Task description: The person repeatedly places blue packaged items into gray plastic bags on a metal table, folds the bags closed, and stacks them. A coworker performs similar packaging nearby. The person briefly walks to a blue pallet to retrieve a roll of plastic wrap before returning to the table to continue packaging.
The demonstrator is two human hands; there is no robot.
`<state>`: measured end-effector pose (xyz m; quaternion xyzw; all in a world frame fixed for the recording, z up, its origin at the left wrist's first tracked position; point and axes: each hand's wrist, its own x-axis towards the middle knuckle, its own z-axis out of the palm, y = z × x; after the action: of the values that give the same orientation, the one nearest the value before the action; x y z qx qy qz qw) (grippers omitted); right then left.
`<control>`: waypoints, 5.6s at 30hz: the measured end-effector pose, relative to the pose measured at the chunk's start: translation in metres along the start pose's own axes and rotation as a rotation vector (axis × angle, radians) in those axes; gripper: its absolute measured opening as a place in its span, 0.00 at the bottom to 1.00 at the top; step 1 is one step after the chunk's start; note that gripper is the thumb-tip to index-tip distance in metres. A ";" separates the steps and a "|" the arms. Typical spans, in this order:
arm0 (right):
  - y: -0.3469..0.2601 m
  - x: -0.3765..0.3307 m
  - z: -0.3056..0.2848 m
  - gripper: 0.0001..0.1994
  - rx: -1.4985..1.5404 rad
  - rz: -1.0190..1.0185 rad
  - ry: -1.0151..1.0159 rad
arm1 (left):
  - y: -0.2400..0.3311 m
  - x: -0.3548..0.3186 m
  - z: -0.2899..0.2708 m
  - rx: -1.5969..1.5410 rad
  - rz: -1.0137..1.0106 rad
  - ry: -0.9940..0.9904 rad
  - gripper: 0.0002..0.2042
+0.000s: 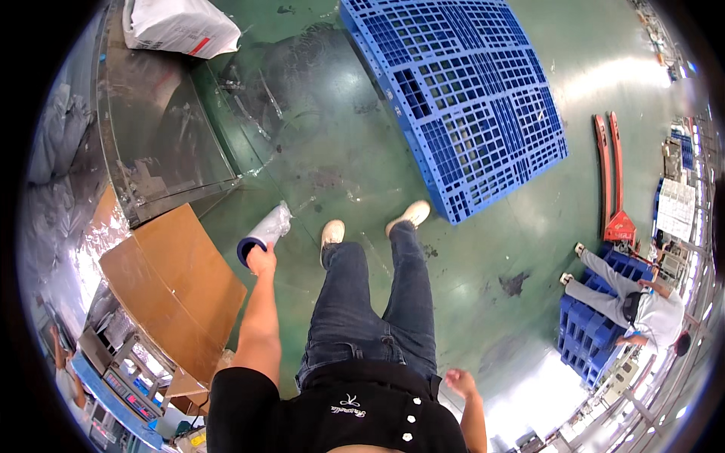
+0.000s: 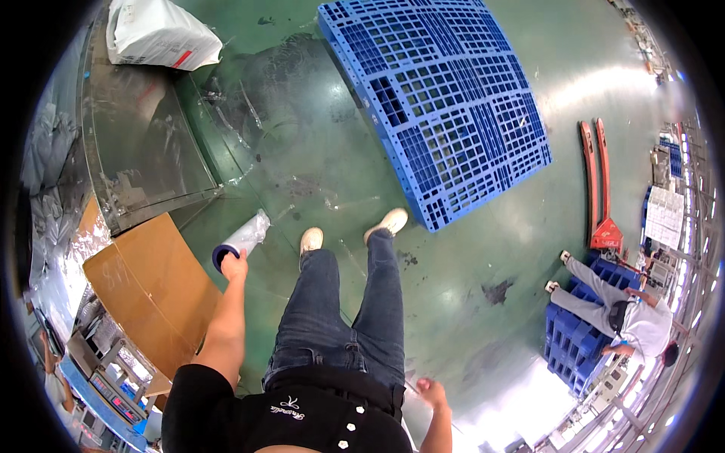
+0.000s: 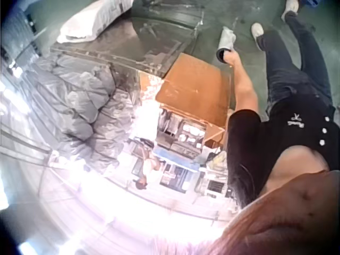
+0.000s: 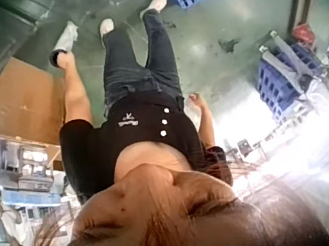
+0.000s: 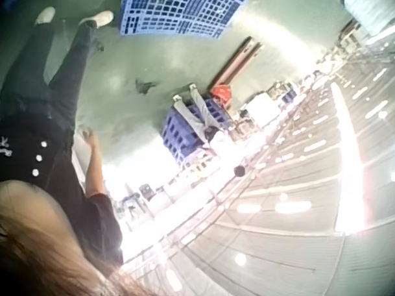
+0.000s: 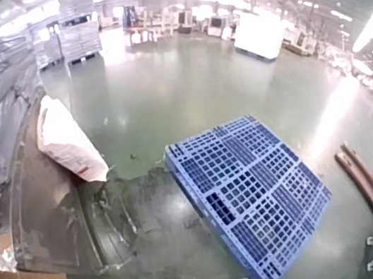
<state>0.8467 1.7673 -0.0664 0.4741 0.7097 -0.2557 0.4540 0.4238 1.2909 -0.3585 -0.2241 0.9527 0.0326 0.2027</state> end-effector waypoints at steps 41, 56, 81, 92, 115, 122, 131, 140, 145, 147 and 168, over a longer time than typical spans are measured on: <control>0.235 -0.095 -0.575 0.09 0.879 -1.449 0.412 | 0.629 -0.831 -0.242 -0.760 1.812 -0.570 0.12; 0.489 0.107 -0.600 0.10 0.867 -0.798 0.899 | 0.694 -1.026 -0.097 -1.004 1.084 -1.170 0.07; 0.192 0.304 -0.702 0.10 -0.116 -1.541 0.870 | 0.792 -0.816 -0.118 -1.047 1.211 0.103 0.31; -0.231 0.542 -0.685 0.18 0.964 -1.211 -0.269 | 0.665 -0.634 0.163 -0.780 0.312 -0.369 0.26; -0.225 0.803 -0.350 0.29 -0.316 -1.014 0.418 | 0.608 -0.621 0.222 -0.442 0.091 -0.471 0.24; -0.062 0.552 -0.275 0.07 -0.158 -1.186 -0.102 | 0.533 -0.673 0.253 -0.478 0.253 -0.359 0.23; -0.036 0.530 -0.300 0.10 -0.627 -1.193 0.315 | 0.459 -0.675 0.207 -0.464 0.201 -0.182 0.20; -0.073 0.813 -0.168 0.17 -1.266 -1.291 0.268 | 0.453 -0.575 0.243 -0.516 0.167 -0.158 0.16; -0.228 0.778 -0.261 0.19 -0.702 -0.879 0.035 | 0.457 -0.557 0.252 -0.569 0.005 -0.256 0.16; -0.242 0.837 -0.312 0.29 -0.247 -1.432 0.764 | 0.458 -0.540 0.250 -0.584 0.034 -0.276 0.16; -0.388 0.891 -0.386 0.23 -0.393 -0.707 0.557 | 0.475 -0.476 0.289 -0.587 0.178 -0.083 0.19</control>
<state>0.2178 2.3034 -0.7069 0.1600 0.9564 -0.1189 0.2133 0.7111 1.9587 -0.4458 -0.1875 0.9093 0.3330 0.1646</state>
